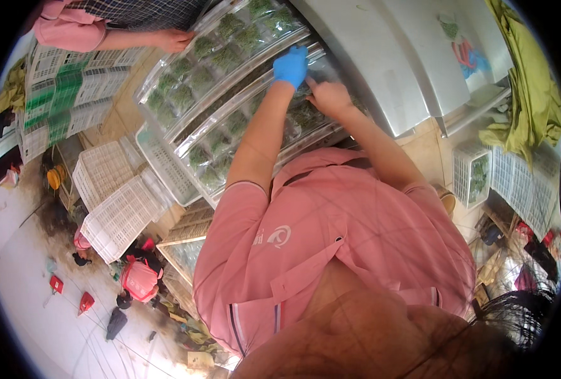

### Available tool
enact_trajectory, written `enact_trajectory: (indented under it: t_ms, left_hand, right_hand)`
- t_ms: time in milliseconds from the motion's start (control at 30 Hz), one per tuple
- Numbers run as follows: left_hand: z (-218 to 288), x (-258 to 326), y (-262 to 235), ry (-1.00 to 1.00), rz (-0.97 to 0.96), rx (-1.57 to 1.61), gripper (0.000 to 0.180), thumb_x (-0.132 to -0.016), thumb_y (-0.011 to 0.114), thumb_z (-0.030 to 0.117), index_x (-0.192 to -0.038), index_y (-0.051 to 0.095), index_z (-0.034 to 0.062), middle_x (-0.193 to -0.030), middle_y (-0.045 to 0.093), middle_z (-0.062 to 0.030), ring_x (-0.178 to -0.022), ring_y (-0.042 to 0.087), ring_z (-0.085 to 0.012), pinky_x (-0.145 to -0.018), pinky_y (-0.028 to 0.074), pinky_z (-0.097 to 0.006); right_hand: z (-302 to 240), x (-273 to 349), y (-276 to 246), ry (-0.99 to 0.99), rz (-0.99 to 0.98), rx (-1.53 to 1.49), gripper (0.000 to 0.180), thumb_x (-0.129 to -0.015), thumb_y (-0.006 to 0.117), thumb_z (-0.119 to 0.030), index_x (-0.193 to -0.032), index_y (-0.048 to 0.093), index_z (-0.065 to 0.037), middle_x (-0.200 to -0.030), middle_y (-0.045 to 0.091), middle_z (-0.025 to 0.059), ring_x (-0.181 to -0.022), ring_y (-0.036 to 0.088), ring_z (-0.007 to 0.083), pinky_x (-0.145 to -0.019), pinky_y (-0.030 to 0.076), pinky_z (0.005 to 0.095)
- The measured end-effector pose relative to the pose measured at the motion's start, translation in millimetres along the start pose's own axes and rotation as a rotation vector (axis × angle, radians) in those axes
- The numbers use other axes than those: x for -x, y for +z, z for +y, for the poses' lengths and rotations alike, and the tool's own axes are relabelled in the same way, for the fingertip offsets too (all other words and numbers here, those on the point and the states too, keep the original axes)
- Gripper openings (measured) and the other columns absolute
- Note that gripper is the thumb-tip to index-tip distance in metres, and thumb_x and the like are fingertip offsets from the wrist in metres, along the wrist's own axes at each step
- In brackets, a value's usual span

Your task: The person places portions of green leafy vegetables into clear plastic bags and arranges them in a vacuum-sealing machine. They repeatedly load the machine, seal the bags, and remove the sealed packages, continuing the process with additional vegetables.

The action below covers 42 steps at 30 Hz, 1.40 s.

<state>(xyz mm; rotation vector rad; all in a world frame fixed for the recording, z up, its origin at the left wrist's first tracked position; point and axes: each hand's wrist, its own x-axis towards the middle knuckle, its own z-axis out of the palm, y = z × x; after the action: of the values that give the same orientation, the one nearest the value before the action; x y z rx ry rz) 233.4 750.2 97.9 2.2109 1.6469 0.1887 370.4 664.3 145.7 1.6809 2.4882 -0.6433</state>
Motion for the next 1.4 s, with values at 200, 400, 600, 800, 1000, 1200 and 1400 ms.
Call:
enact_trajectory:
  t_ms: [200,400,600,800,1000,1200,1400]
  left_hand:
    - [-1.5,-2.4,-4.2,0.006,0.017,0.034,0.018,-0.088,0.051,0.019,-0.103,0.061,0.0143,-0.104,0.063,-0.0158,-0.085,0.066,-0.0376,-0.070,0.051,-0.050]
    - [1.1,-12.1,-4.8,0.055,-0.021,0.016,0.021,-0.088,0.052,0.020,-0.105,0.062,0.0129,-0.104,0.063,-0.0179,-0.086,0.066,-0.0376,-0.071,0.052,-0.050]
    - [21.5,-5.4,-20.3,-0.213,-0.113,0.023,0.025,-0.083,0.052,0.020,-0.100,0.063,0.0047,-0.107,0.064,-0.0226,-0.098,0.064,-0.0394,-0.083,0.051,-0.049]
    - [2.5,12.3,-13.3,-0.312,-0.023,0.017,0.030,-0.084,0.056,0.027,-0.102,0.061,0.0036,-0.105,0.063,-0.0225,-0.087,0.067,-0.0400,-0.076,0.053,-0.049]
    - [-13.4,22.6,-9.2,-0.423,0.093,0.089,0.027,-0.084,0.059,0.030,-0.095,0.062,0.0056,-0.097,0.066,-0.0196,-0.082,0.067,-0.0378,-0.072,0.053,-0.049]
    - [-21.9,22.1,4.0,-0.375,0.195,0.094,0.022,-0.083,0.060,0.029,-0.090,0.061,0.0077,-0.093,0.067,-0.0172,-0.077,0.067,-0.0367,-0.068,0.053,-0.049]
    - [-23.5,25.3,5.2,-0.353,0.241,0.073,0.022,-0.085,0.061,0.031,-0.090,0.062,0.0099,-0.091,0.068,-0.0155,-0.075,0.067,-0.0359,-0.067,0.053,-0.048]
  right_hand:
    - [6.4,-7.5,14.5,-0.003,0.038,0.048,0.047,-0.086,0.059,-0.022,-0.132,0.051,-0.013,-0.080,0.067,0.0138,-0.072,0.068,0.0319,-0.060,0.053,0.0451]
    - [5.3,-10.2,8.3,-0.049,0.015,0.086,0.040,-0.085,0.055,-0.016,-0.125,0.054,-0.013,-0.079,0.068,0.0138,-0.071,0.069,0.0314,-0.058,0.053,0.0443]
    - [7.6,6.1,-10.9,-0.005,-0.037,0.131,0.052,-0.083,0.057,-0.014,-0.135,0.052,-0.019,-0.074,0.068,0.0110,-0.068,0.069,0.0279,-0.057,0.054,0.0398]
    - [8.8,12.5,-15.8,-0.010,-0.046,0.112,0.043,-0.086,0.054,-0.013,-0.128,0.055,-0.018,-0.076,0.069,0.0118,-0.071,0.070,0.0290,-0.059,0.054,0.0413]
    - [10.0,6.4,0.2,0.062,0.028,0.051,0.048,-0.091,0.056,-0.033,-0.136,0.049,-0.017,-0.072,0.068,0.0116,-0.066,0.068,0.0303,-0.055,0.054,0.0414]
    - [-0.6,-2.2,-12.5,0.193,0.049,0.024,0.062,-0.089,0.058,-0.045,-0.137,0.046,-0.008,-0.075,0.069,0.0133,-0.067,0.068,0.0313,-0.057,0.054,0.0434]
    - [1.5,-12.7,-5.2,0.230,0.014,0.027,0.067,-0.088,0.059,-0.047,-0.138,0.044,-0.006,-0.077,0.070,0.0135,-0.069,0.069,0.0309,-0.058,0.054,0.0430]
